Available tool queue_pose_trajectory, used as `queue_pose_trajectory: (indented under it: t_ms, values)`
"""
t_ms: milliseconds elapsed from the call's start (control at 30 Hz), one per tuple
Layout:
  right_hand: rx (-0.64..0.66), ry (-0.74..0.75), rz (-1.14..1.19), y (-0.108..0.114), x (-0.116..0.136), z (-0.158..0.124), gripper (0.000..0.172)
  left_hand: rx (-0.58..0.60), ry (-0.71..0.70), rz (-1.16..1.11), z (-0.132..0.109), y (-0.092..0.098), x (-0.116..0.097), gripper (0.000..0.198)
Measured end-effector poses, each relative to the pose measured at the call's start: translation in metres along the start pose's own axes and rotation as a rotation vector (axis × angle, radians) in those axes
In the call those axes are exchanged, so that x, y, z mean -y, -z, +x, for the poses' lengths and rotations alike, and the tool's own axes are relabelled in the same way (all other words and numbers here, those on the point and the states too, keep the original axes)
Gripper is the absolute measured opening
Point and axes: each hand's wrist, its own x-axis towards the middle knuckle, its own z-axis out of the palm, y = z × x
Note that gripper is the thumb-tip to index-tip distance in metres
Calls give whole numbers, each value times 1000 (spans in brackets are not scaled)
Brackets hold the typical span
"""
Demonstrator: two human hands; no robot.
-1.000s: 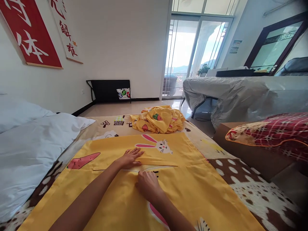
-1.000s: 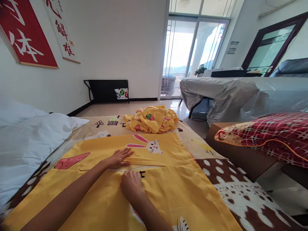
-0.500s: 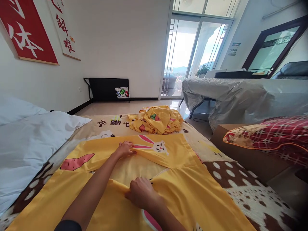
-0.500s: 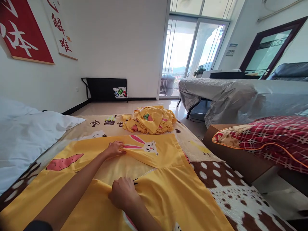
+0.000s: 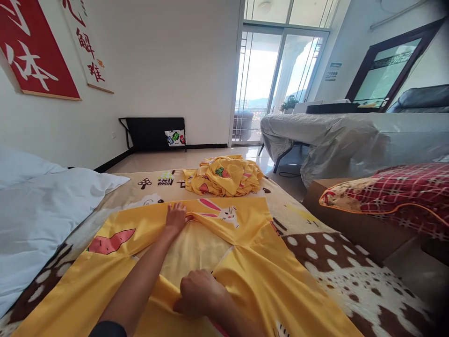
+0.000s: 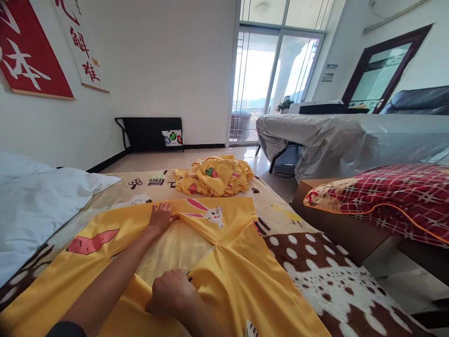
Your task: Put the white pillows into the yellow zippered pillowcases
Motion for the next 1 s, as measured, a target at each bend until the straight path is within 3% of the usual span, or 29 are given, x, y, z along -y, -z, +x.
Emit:
queue_pose_trajectory:
  t_ms: [333, 433, 533, 633, 733, 867, 1000]
  values:
    - [139, 107, -90, 3, 6, -1, 44, -12, 87, 25, 1, 6, -6, 43]
    - [62, 87, -68, 1, 3, 1, 46, 51, 71, -11, 4, 7, -5, 44]
    - [-143, 12, 14, 0, -2, 4, 49, 172, 7, -75, 7, 11, 10, 61]
    - [-321, -89, 58, -3, -7, 10, 43, 268, -29, -117, 2, 20, 48, 79]
    - [-352, -118, 68, -9, -11, 17, 34, 260, 78, -82, -23, 36, 110, 69]
    - [-332, -130, 89, -18, -14, 24, 23, 143, 383, 87, -95, 69, 208, 54]
    - [-304, -138, 135, -22, -16, 26, 22, 56, 684, 212, -187, 96, 285, 67]
